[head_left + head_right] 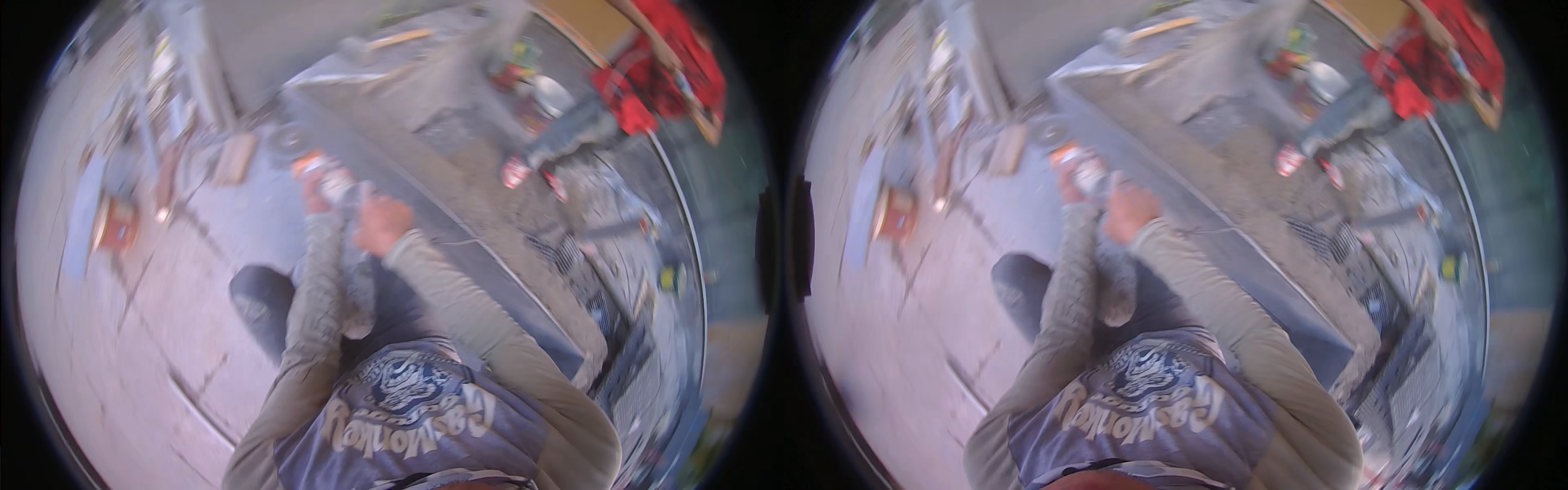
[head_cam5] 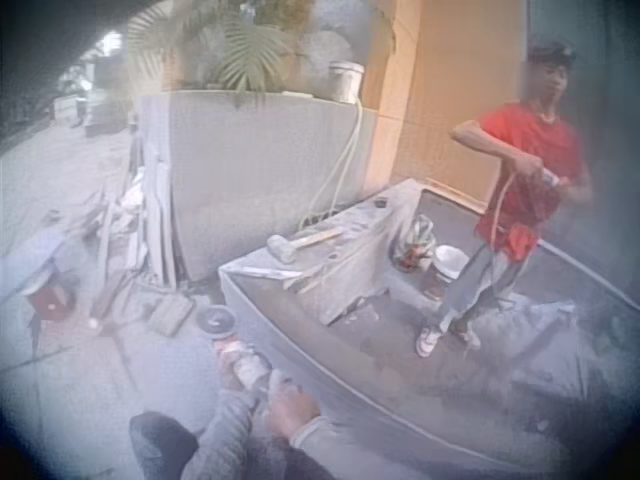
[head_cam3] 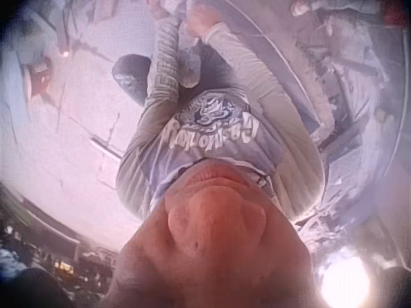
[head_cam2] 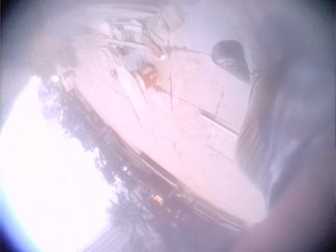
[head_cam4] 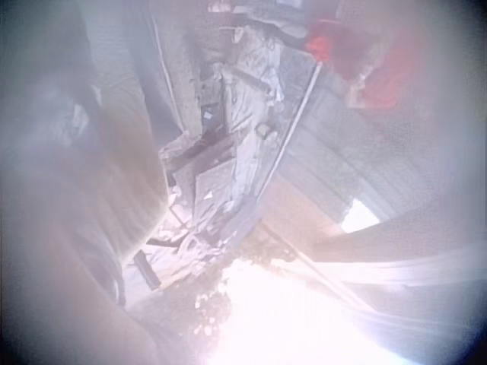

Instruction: The person positions a large rectangular tile on a work surface, then uses an angle grinder to cut along its edges. The person repositions the tile and continues cutting different sides, generating dust and debris.

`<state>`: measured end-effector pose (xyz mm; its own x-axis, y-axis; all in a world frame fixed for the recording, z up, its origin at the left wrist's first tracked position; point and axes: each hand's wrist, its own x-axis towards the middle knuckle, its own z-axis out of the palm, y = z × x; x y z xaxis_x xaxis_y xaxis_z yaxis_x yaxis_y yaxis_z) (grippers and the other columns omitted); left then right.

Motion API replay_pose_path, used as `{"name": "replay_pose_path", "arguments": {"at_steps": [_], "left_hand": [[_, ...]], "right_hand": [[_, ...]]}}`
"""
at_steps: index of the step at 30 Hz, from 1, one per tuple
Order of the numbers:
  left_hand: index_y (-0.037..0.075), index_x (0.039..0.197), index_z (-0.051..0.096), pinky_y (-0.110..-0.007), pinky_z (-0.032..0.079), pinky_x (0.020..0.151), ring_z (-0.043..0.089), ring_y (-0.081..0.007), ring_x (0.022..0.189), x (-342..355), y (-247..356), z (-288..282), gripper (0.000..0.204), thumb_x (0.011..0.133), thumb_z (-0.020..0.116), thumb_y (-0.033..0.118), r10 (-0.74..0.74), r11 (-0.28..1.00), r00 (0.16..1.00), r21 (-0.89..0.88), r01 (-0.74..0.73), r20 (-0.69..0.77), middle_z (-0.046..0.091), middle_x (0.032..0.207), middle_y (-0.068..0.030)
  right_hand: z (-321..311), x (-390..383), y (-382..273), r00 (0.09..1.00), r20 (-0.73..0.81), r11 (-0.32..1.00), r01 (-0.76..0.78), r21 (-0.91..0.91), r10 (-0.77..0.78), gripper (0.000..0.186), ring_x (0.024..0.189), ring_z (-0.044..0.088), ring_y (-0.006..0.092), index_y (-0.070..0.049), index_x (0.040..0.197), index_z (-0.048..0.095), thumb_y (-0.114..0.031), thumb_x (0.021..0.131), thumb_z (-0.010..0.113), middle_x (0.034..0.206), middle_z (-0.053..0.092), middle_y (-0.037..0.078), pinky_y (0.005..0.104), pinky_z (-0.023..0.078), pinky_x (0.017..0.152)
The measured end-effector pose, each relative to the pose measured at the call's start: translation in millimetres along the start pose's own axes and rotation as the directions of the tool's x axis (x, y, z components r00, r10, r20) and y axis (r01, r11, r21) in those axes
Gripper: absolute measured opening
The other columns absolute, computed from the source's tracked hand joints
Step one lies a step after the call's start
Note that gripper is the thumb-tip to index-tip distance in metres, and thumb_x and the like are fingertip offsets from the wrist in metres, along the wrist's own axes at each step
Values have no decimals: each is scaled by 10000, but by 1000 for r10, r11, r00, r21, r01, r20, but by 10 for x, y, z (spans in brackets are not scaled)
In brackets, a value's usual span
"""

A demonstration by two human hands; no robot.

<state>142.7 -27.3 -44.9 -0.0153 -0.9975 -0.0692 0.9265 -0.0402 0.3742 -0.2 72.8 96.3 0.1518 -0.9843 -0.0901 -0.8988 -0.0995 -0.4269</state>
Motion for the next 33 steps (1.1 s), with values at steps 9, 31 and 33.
{"name": "replay_pose_path", "arguments": {"at_steps": [9,31,33], "left_hand": [[6,1154,573,-464,602,767,660,-295,814,-122,112,13,356,822,642,114,-107,949,992,-305,79,-74,633,930,-130],[-69,1188,556,-549,533,1048,632,-482,1217,1246,479,-339,415,873,671,174,7,966,995,-257,-31,-95,677,1129,-247],[-81,1206,550,-535,539,1042,631,-479,1221,1358,678,-434,428,875,664,165,5,959,997,-282,-28,-82,681,1117,-241]], "right_hand": [[203,195,-126,993,93,986,91,-142,-78,763,1027,689,455,-38,1403,404,-211,763,784,1136,670,277,525,552,884],[751,1754,-292,950,-29,917,291,-272,-310,949,848,682,461,-331,1610,312,-180,776,740,1003,612,232,531,565,751],[817,1831,-433,940,-47,904,311,-294,-339,930,821,686,449,-325,1606,328,-198,785,745,987,606,223,529,567,725]]}}
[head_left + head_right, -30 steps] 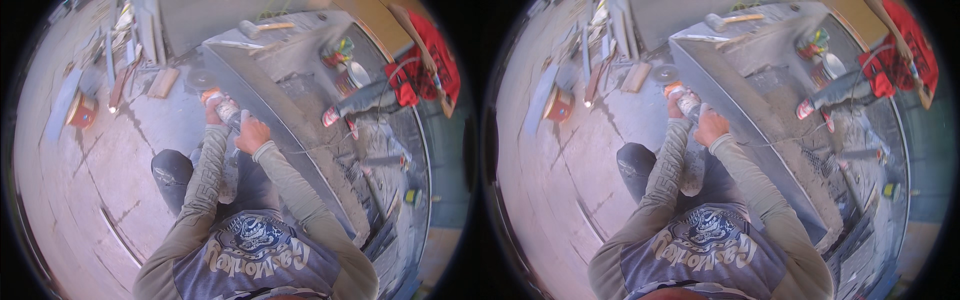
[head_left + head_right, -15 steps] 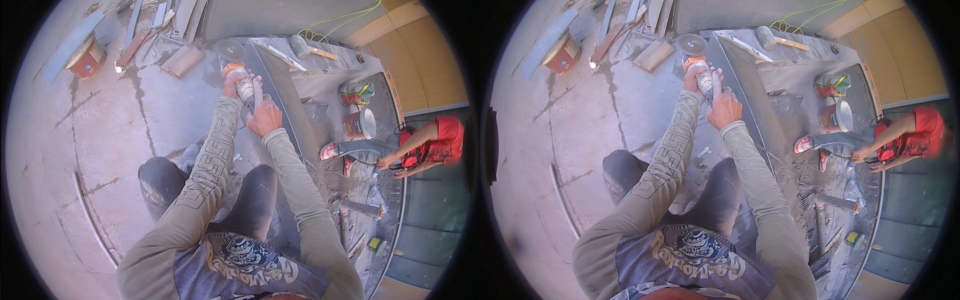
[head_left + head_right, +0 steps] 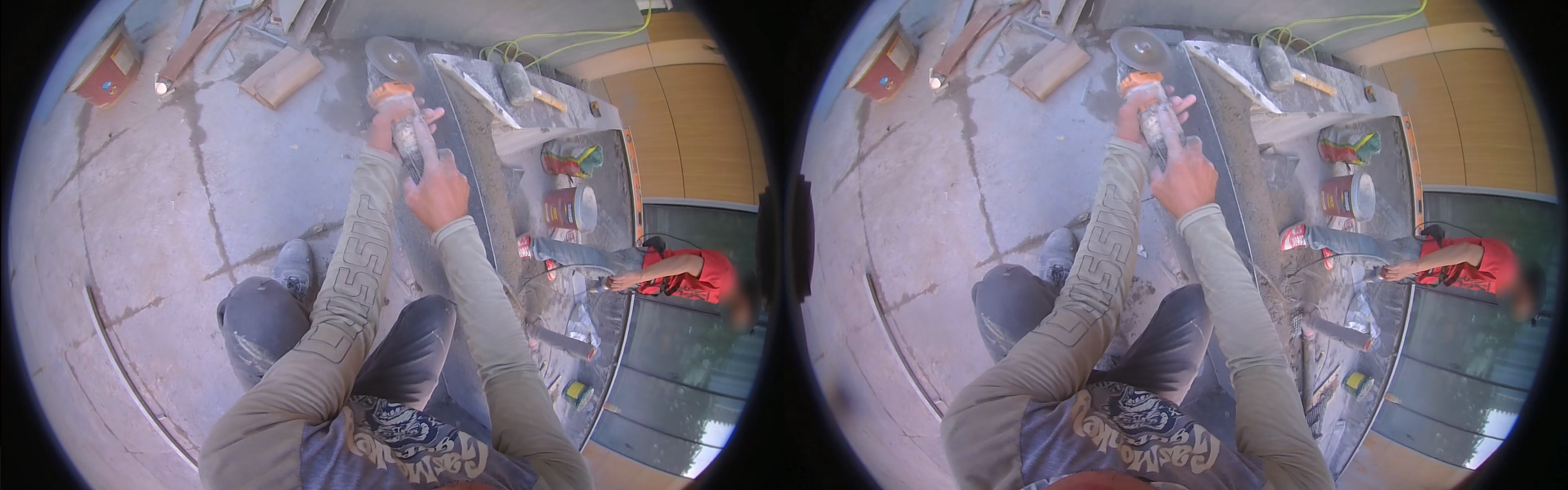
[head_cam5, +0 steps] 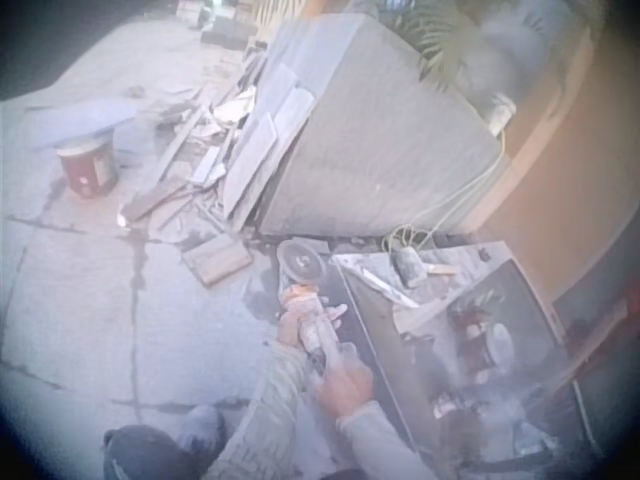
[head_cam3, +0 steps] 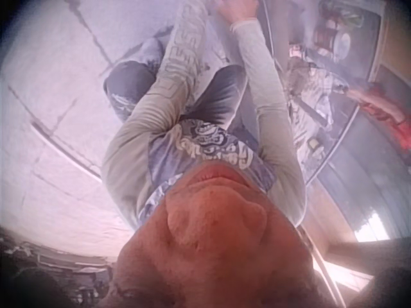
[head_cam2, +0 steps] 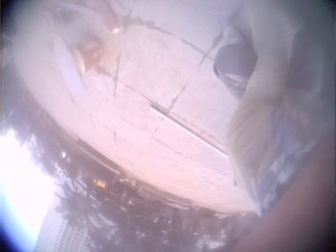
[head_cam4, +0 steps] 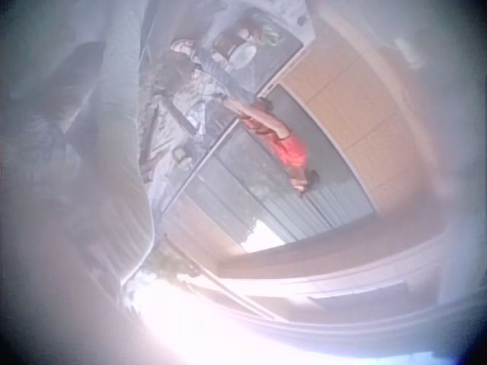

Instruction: The person positions a large rectangular tile on a work surface, then uses an angle grinder to cut along its edges. The person repositions the tile and continues cutting different sides, generating dust and debris.

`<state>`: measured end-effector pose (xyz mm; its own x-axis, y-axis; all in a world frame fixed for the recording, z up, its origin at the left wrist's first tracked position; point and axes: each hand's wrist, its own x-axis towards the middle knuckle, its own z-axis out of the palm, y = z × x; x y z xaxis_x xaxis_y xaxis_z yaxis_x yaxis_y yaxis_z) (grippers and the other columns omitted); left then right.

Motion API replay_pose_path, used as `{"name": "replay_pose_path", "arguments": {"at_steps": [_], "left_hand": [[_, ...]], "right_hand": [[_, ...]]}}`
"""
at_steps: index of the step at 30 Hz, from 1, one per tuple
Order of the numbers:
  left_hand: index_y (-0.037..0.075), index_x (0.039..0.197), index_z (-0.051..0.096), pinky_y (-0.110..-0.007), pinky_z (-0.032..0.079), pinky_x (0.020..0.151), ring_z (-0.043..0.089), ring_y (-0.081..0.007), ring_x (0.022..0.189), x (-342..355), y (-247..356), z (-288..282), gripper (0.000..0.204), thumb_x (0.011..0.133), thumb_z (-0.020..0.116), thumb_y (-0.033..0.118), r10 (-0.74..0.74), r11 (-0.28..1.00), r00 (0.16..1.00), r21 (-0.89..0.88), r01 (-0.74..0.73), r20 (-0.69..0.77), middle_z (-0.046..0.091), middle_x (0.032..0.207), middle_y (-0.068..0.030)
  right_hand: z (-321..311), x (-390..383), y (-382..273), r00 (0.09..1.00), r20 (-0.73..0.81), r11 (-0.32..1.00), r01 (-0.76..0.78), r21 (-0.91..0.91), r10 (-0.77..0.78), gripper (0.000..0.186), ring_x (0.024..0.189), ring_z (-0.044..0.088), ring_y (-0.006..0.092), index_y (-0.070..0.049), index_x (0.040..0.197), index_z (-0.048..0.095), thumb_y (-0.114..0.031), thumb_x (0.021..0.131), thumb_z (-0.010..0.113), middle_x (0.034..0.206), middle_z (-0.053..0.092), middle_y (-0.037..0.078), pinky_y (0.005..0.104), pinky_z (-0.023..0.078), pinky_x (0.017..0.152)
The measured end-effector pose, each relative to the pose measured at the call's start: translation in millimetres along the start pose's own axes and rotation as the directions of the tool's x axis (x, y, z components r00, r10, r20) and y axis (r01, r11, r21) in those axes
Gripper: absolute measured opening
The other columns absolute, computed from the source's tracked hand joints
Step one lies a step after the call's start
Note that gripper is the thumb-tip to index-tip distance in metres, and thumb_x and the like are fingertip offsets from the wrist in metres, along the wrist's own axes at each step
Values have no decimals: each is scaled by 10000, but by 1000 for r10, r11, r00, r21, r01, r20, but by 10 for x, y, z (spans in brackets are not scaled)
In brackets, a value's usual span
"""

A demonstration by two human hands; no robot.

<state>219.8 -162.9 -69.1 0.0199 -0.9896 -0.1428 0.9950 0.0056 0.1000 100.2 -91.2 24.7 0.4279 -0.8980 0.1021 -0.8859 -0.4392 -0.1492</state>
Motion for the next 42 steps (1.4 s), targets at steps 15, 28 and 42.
{"name": "replay_pose_path", "arguments": {"at_steps": [15,28,42], "left_hand": [[-47,1244,545,-587,428,1153,522,-460,1369,143,-127,-184,424,923,609,223,-108,984,994,146,101,37,669,1050,-191],[-67,1219,548,-644,504,1051,615,-491,1229,79,-255,-249,385,895,650,113,-72,995,996,74,68,53,642,1075,-206],[-23,1249,549,-448,612,892,705,-354,1104,204,-319,-45,444,902,721,195,-49,998,999,26,50,-21,707,1122,-225]], "right_hand": [[103,-224,222,988,117,987,-118,110,105,907,924,696,412,-309,1621,299,-169,811,680,1128,585,255,527,558,774],[105,-172,243,991,90,995,-98,6,97,884,850,697,435,-290,1566,381,-206,768,752,1085,607,224,528,577,738],[55,54,340,997,37,998,-65,-15,66,1005,870,688,446,-394,1597,329,-112,728,746,1083,592,203,517,575,778]]}}
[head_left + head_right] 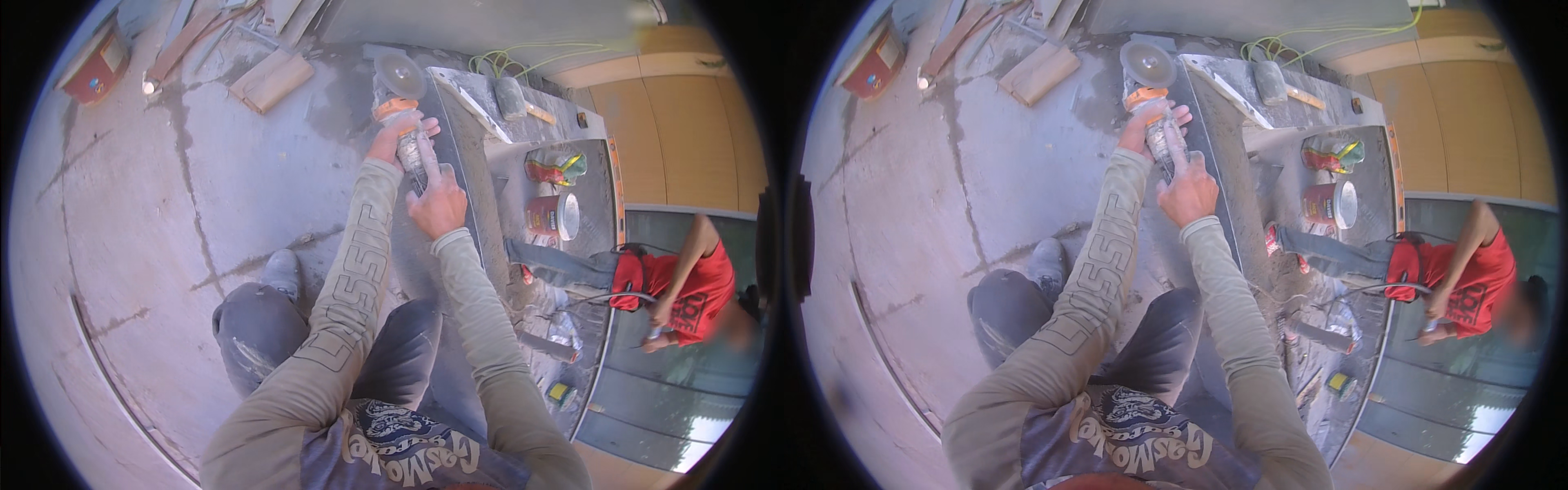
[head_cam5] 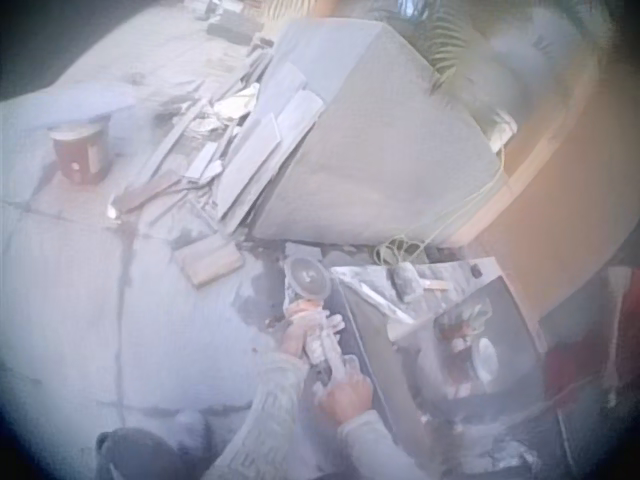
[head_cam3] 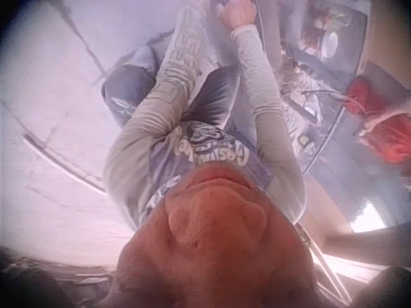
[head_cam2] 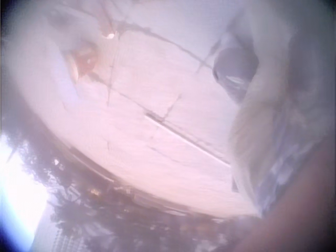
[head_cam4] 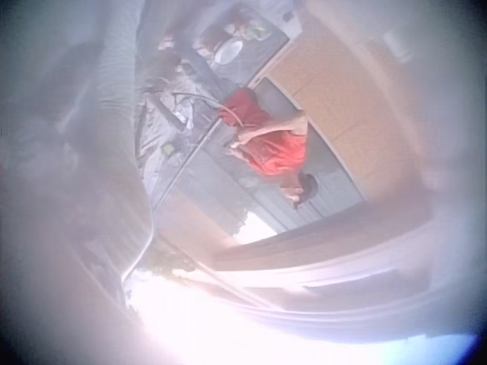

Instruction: The person positions a large rectangular tile on a work surface, then uses an angle grinder to cut along its edges. The person repositions the tile and continues cutting different sides, generating dust and debris.

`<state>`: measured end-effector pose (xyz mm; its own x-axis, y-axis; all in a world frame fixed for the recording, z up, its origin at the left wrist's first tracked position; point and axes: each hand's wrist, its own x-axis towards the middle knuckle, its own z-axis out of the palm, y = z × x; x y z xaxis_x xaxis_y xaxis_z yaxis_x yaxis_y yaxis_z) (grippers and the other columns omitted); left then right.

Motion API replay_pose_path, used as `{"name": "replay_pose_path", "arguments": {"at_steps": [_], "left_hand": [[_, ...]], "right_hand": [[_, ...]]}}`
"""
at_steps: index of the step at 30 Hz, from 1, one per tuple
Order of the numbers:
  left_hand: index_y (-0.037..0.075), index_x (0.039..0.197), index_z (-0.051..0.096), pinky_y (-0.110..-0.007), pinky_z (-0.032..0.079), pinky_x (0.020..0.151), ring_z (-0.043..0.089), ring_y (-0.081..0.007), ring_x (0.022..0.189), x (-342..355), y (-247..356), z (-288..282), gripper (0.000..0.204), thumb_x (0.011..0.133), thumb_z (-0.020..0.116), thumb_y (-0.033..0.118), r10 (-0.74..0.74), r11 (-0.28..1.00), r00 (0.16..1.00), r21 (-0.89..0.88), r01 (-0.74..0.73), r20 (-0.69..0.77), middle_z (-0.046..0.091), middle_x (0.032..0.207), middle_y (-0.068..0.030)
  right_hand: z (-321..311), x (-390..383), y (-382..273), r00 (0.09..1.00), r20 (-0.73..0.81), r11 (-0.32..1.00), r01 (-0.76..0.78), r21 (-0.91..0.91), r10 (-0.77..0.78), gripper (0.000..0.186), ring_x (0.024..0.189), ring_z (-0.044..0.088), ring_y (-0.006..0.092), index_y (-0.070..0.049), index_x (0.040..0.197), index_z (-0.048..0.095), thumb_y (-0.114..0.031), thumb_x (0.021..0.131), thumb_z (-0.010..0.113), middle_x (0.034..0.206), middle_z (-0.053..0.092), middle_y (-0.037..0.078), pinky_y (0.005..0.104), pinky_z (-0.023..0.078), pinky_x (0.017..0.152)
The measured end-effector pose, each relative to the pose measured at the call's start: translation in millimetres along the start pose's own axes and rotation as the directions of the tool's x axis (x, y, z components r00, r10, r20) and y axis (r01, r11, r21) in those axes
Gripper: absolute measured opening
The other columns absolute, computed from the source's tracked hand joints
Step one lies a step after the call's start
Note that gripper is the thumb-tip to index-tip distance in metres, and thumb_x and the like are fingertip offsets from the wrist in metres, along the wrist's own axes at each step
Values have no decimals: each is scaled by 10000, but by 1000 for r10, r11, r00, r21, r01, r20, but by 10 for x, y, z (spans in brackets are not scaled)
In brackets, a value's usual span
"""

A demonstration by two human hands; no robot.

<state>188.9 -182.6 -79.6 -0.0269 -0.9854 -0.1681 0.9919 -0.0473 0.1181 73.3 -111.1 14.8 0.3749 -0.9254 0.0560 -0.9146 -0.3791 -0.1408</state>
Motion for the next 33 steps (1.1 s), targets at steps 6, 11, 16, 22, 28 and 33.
{"name": "replay_pose_path", "arguments": {"at_steps": [6,11,16,22,28,33], "left_hand": [[-34,1245,559,-410,613,851,720,-318,1021,122,56,-42,475,877,748,200,21,999,1000,28,-22,13,703,1157,-242],[-54,1250,555,-407,608,861,720,-305,1006,134,35,-56,494,866,748,191,14,999,1000,39,-15,20,697,1171,-241],[-57,1268,547,-406,607,869,717,-307,1015,180,44,-99,507,863,739,181,20,998,999,59,-21,29,695,1177,-243],[-60,1279,543,-409,613,856,718,-311,1018,204,6,-127,511,867,726,179,15,997,999,70,-17,33,694,1181,-243],[-59,1273,545,-413,623,827,721,-314,1018,190,36,-92,499,868,722,172,23,995,999,91,-26,26,696,1179,-243],[-57,1258,553,-417,628,819,726,-315,1014,195,38,-97,484,872,726,177,26,995,999,92,-29,27,699,1167,-241]], "right_hand": [[51,73,-42,999,-39,1000,21,-21,-22,1027,870,685,452,-392,1605,314,-100,717,741,1076,597,211,526,571,772],[110,62,-13,999,-51,999,14,-39,-16,1030,865,681,452,-367,1611,307,-99,714,738,1076,599,220,529,565,759],[91,68,-47,998,-57,1000,20,-16,-21,1029,869,677,449,-363,1612,305,-97,714,732,1052,609,209,530,565,760],[131,55,-1,997,-79,1000,28,7,-28,1035,861,676,445,-363,1613,303,-87,710,728,1049,618,204,528,566,757],[151,69,7,998,-68,1000,2,18,-1,1039,871,680,449,-372,1612,303,-85,712,737,1053,619,203,530,570,757],[147,77,6,998,-64,1000,-7,16,8,1056,877,684,451,-386,1610,299,-92,706,759,1056,619,202,531,572,764]]}}
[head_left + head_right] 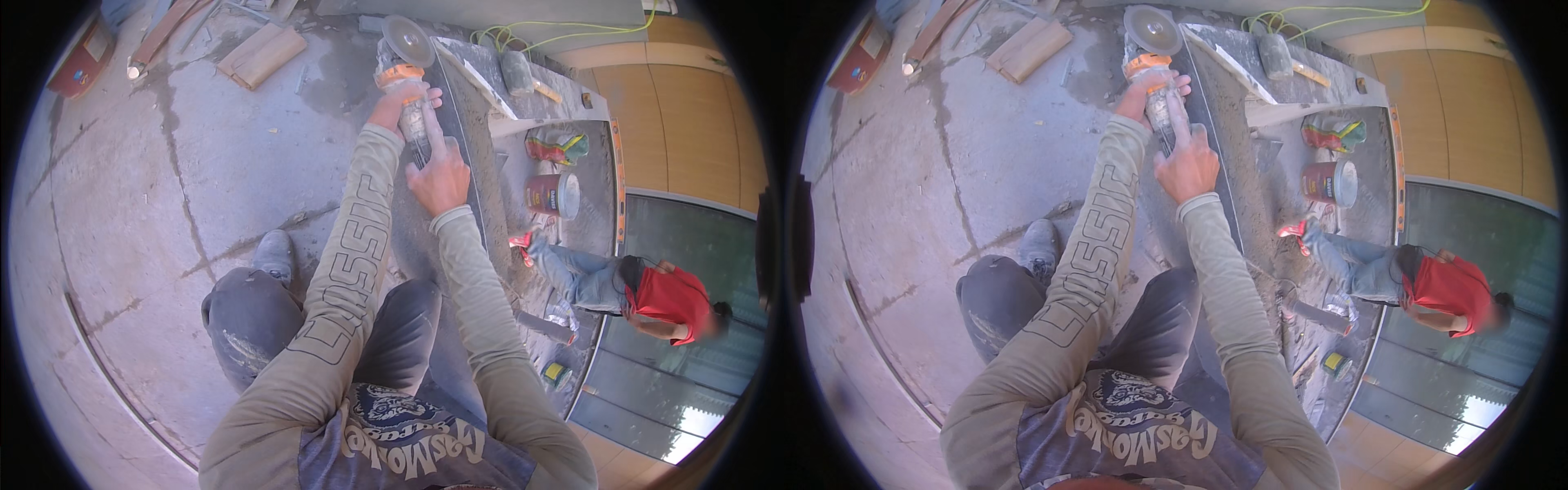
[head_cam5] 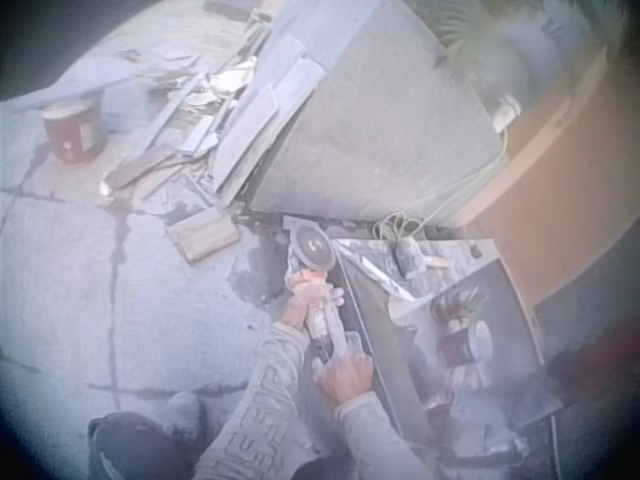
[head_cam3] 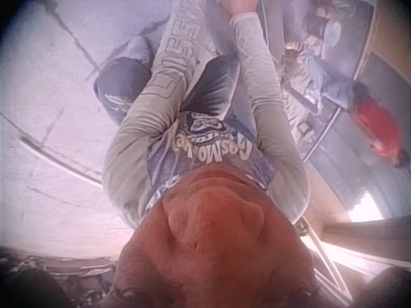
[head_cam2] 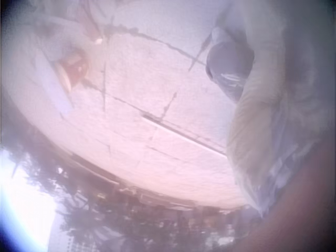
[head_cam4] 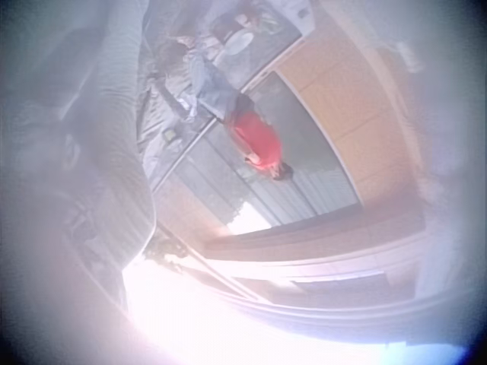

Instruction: The person positions a large rectangular tile on a work surface, then uses an angle grinder to cut along its edges. The person repositions the tile and continues cutting different sides, generating dust and debris.

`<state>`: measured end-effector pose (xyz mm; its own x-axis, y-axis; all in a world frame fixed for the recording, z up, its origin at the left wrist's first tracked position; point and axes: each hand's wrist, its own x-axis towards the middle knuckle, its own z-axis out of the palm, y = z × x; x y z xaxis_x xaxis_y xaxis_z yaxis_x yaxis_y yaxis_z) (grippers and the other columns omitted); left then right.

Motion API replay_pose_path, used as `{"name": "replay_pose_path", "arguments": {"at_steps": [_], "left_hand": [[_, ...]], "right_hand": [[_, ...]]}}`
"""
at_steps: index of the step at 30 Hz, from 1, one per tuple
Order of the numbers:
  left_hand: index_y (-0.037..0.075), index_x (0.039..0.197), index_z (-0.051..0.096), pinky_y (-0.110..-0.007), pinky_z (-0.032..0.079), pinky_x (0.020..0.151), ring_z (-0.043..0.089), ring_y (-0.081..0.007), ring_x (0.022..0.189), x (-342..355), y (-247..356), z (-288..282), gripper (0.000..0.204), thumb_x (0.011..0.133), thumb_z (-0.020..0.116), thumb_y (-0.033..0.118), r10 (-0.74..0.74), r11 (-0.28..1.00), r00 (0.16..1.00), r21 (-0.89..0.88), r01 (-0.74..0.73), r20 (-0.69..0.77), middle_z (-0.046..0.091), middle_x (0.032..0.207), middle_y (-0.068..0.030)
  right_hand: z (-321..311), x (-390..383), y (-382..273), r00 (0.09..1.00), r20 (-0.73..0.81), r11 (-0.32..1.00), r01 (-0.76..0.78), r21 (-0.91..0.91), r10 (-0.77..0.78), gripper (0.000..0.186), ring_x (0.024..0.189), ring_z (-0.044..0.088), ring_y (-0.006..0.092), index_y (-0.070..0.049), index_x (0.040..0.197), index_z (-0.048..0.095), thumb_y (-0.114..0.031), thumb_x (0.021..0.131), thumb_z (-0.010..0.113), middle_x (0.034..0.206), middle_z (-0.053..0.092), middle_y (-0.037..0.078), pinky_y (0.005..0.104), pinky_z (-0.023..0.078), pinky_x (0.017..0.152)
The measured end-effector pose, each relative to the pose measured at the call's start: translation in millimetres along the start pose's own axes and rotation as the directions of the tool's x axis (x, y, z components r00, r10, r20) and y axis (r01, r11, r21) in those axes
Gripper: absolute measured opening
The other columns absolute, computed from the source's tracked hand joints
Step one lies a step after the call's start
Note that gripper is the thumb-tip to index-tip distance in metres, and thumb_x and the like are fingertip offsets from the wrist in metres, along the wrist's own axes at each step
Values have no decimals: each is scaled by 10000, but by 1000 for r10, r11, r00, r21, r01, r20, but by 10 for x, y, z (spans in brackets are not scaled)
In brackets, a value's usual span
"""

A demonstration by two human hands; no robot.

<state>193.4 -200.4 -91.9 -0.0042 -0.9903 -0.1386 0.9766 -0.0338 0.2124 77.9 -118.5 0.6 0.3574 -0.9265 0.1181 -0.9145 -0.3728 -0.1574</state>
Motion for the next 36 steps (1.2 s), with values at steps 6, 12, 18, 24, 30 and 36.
{"name": "replay_pose_path", "arguments": {"at_steps": [6,12,18,24,30,36], "left_hand": [[-57,1235,560,-413,634,809,731,-316,998,-3,17,12,463,868,735,165,-6,1000,1000,-6,6,4,698,1155,-248],[-49,1222,562,-408,637,790,731,-321,987,15,18,5,454,861,747,157,-8,1000,1000,-9,8,1,699,1132,-242],[-45,1236,552,-410,637,789,728,-323,985,6,22,13,470,863,751,160,-14,1000,1000,-10,14,6,698,1136,-241],[-50,1249,550,-414,638,796,732,-322,985,12,13,16,474,868,742,159,-19,1000,1000,-4,19,-2,698,1147,-243],[-40,1251,552,-417,637,783,737,-313,965,26,19,-4,452,881,722,157,-24,1000,1000,4,24,8,705,1144,-238],[-30,1238,551,-415,638,765,734,-311,966,61,8,-31,427,885,714,148,-30,1000,999,7,30,9,710,1130,-235]], "right_hand": [[-19,10,-35,1000,-1,1000,-15,-1,15,1018,923,677,422,-336,1606,335,-83,703,731,1000,646,189,508,565,809],[-44,16,-46,1000,18,1000,-24,14,24,1030,924,681,429,-342,1611,321,-87,703,735,1010,649,194,506,565,811],[-60,13,-49,999,33,999,-41,16,40,1030,940,681,431,-341,1614,316,-94,707,736,1033,658,201,508,562,826],[-61,14,-34,999,42,999,-35,21,34,1034,942,685,440,-351,1614,303,-91,717,748,1049,651,211,512,567,824],[-64,18,-30,999,39,999,-22,31,21,1062,905,690,460,-390,1615,275,-80,726,766,1043,630,222,525,578,798],[-95,21,-63,997,59,999,-49,23,48,998,969,683,433,-317,1603,337,-92,719,744,1047,668,207,505,561,852]]}}
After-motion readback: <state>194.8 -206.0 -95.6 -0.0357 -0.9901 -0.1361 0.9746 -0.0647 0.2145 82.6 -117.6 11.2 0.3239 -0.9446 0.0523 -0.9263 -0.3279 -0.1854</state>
